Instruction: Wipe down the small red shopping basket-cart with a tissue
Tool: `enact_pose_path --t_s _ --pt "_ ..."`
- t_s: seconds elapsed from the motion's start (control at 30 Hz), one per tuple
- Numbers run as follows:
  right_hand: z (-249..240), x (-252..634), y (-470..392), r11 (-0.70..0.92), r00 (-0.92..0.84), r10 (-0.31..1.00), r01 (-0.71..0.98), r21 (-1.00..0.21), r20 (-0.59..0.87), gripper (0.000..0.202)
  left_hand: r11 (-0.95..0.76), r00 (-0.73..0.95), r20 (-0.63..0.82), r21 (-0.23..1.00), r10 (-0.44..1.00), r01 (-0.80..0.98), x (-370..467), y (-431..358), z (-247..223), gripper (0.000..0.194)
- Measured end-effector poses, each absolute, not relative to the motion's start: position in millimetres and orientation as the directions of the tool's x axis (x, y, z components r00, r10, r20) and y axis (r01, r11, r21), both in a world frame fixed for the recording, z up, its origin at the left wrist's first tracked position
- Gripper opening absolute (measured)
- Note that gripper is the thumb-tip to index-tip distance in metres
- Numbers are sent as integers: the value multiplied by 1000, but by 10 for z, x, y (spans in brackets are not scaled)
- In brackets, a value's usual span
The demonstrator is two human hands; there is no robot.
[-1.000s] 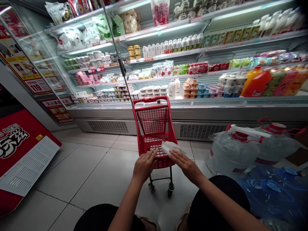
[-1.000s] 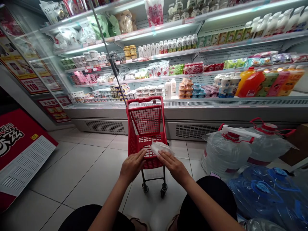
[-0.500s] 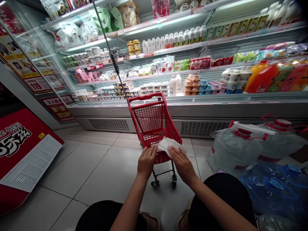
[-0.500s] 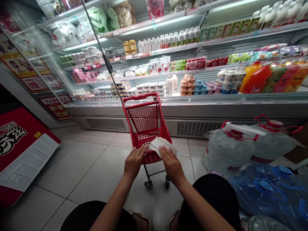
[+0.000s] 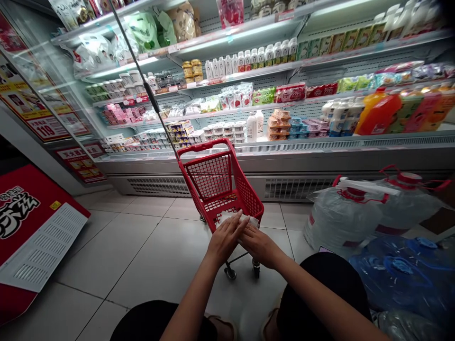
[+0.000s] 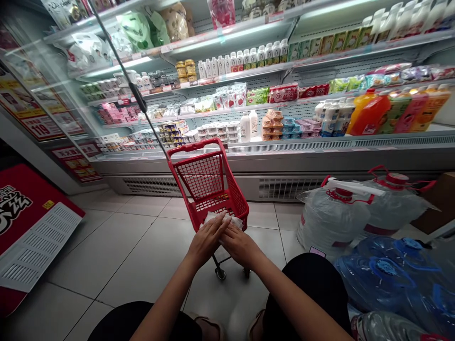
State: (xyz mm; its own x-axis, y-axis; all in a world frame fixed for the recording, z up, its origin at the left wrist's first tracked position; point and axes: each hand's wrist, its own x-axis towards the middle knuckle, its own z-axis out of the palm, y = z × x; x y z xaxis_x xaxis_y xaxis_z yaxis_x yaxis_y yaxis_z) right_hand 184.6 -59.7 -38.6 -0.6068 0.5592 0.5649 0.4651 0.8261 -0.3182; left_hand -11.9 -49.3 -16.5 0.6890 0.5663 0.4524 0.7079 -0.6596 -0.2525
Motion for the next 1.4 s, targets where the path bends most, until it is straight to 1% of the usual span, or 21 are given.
enact_pose_path --t_s 0.07,0.1,0.13,0.2,0.23,0.27,0.3,0.4,0.47,0.53,0.63,0.73,0.8,0.83,0.93,1.03,1.1,1.17,1.23,1.3,1.4 --pt "-352 1907 -591 823 -575 567 388 -414 589 47 -642 691 448 -284 567 712 -133 -447 -205 70" --pt "-349 1931 -576 804 -504 594 361 -472 626 42 -629 690 446 -303 570 716 -138 -437 -228 68" --pt "-353 1949 -550 772 -389 635 350 -530 667 38 -619 692 442 -322 571 717 -140 -437 -250 67" --pt "-371 1969 -470 684 -116 705 374 -627 700 38 -606 696 437 -350 569 715 -130 -455 -286 65" --pt "-380 1975 -420 640 -32 723 406 -652 690 40 -602 695 436 -353 572 716 -118 -468 -299 65" --pt "-388 1980 -369 606 -10 738 448 -657 675 42 -601 692 435 -349 576 719 -103 -482 -308 64" --pt "-395 1988 -320 587 -44 754 493 -642 656 43 -603 687 435 -336 582 723 -88 -493 -313 64" --pt "-426 2046 -214 588 -242 782 591 -552 574 50 -640 688 432 -278 583 717 -79 -512 -304 62" --pt "-455 2112 -176 583 -297 790 633 -509 536 53 -690 713 427 -241 557 683 -132 -521 -270 58" --pt "-479 2184 -148 567 -311 803 662 -490 509 55 -749 758 411 -225 507 623 -238 -541 -208 55" --pt "-491 2274 -88 547 -320 820 681 -487 474 56 -818 840 356 -264 409 511 -469 -590 -80 56" --pt "-478 2330 -8 537 -326 828 694 -480 457 56 -844 893 292 -322 342 429 -758 -601 37 59" --pt "-472 2356 40 533 -328 832 699 -477 448 57 -826 881 293 -328 372 458 -984 -547 88 60" --pt "-472 2366 60 529 -329 834 702 -477 443 57 -797 851 315 -320 420 512 -1102 -501 105 60" --pt "-485 2389 101 513 -320 843 721 -466 433 57 -612 656 443 -262 611 746 -1408 -332 115 65" --pt "-498 2374 123 493 -301 846 757 -428 441 58 -489 517 490 -195 702 850 -1471 -227 51 68" --pt "-498 2310 126 462 -266 852 788 -408 452 59 -479 489 511 -162 707 863 -1326 -235 -35 65" --pt "-487 2185 111 426 -214 855 809 -404 472 60 -481 468 557 -135 686 866 -1069 -309 -140 63" --pt "-472 2012 75 426 -191 842 809 -405 504 60 -498 466 598 -125 652 858 -769 -429 -241 62" --pt "-457 1841 21 454 -199 822 795 -403 534 57 -553 520 587 -143 620 821 -498 -558 -319 60" --pt "-442 1722 -50 448 -175 818 792 -414 548 55 -670 677 515 -239 526 703 -285 -656 -352 59"
